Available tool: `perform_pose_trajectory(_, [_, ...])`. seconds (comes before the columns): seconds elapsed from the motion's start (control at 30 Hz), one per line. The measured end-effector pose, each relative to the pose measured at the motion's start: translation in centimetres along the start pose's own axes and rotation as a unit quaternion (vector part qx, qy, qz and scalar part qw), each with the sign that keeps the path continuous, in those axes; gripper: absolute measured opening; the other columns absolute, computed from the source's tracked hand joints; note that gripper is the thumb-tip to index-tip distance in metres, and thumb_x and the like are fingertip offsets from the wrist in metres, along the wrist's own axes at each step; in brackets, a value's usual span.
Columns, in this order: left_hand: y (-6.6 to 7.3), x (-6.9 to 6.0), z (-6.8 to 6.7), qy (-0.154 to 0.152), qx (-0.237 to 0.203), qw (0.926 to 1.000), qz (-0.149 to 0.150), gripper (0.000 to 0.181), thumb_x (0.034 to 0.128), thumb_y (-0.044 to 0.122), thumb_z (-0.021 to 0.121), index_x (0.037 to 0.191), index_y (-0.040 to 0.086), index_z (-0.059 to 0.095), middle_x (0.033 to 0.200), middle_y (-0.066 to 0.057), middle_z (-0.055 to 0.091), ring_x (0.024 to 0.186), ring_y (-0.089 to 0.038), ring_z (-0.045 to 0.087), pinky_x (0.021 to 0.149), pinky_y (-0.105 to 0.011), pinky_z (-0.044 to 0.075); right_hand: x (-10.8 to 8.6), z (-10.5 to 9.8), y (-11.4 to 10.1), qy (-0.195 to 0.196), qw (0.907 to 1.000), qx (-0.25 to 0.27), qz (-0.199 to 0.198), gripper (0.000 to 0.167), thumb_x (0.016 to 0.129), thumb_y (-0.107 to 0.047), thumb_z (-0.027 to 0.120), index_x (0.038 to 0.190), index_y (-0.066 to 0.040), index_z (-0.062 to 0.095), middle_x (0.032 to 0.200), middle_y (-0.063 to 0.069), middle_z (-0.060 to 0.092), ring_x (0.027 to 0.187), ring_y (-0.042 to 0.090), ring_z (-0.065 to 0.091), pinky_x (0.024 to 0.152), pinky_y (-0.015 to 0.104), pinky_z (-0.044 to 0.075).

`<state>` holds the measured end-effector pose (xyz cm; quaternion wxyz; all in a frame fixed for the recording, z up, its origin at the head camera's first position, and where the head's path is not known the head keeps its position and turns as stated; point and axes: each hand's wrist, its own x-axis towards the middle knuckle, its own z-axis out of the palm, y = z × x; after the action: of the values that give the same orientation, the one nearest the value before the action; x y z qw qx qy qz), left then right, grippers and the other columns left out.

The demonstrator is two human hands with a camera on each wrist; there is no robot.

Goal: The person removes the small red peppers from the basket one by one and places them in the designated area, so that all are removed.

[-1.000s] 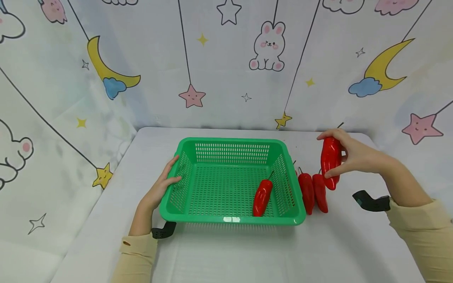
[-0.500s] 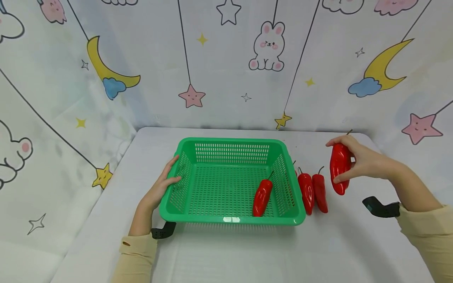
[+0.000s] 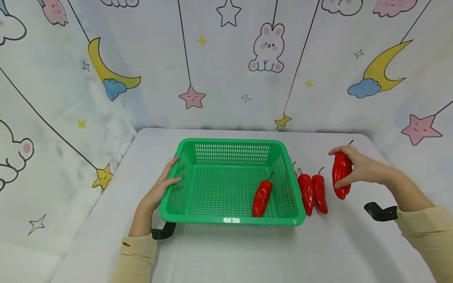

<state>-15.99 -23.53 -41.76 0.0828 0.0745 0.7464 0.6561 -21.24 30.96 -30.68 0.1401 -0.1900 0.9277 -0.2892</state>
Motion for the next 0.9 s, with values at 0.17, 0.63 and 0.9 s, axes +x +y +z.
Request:
perform_pose_trajectory(0.17, [-0.1, 0.0, 0.0, 0.001, 0.001, 1.0000, -0.002, 0.066, 0.0942, 0.014, 0.042, 0.148, 0.029, 0.007, 0.152, -0.003, -0.004, 0.135, -0.030, 0.007, 0.100, -0.054, 0.017, 0.3, 0.8, 1.1, -0.014, 0.9998, -0.003, 0.013, 0.093, 0.053, -0.019, 0.087, 0.126, 0.000, 0.032, 0.114, 0.020, 0.037, 0.103, 0.041, 0.038, 0.061, 0.038, 0.052])
perform_pose_trajectory(0.63, [0.0, 0.0, 0.0, 0.001, -0.002, 1.0000, -0.005, 0.065, 0.0943, 0.015, 0.042, 0.148, 0.030, 0.008, 0.152, -0.002, -0.004, 0.135, -0.030, 0.007, 0.100, -0.054, 0.018, 1.7, 3.7, 3.5, -0.075, 0.9952, -0.022, 0.059, 0.094, 0.050, -0.020, 0.088, 0.124, 0.002, 0.034, 0.113, 0.021, 0.037, 0.101, 0.039, 0.043, 0.062, 0.036, 0.052])
perform_pose_trajectory(0.9, [0.0, 0.0, 0.1, 0.000, -0.001, 1.0000, -0.004, 0.066, 0.0943, 0.014, 0.042, 0.148, 0.030, 0.007, 0.152, -0.002, -0.004, 0.135, -0.030, 0.006, 0.101, -0.055, 0.016, 2.2, 4.9, 4.7, -0.093, 0.9926, -0.030, 0.073, 0.097, 0.048, -0.021, 0.089, 0.124, 0.002, 0.033, 0.112, 0.021, 0.039, 0.102, 0.040, 0.041, 0.063, 0.037, 0.052])
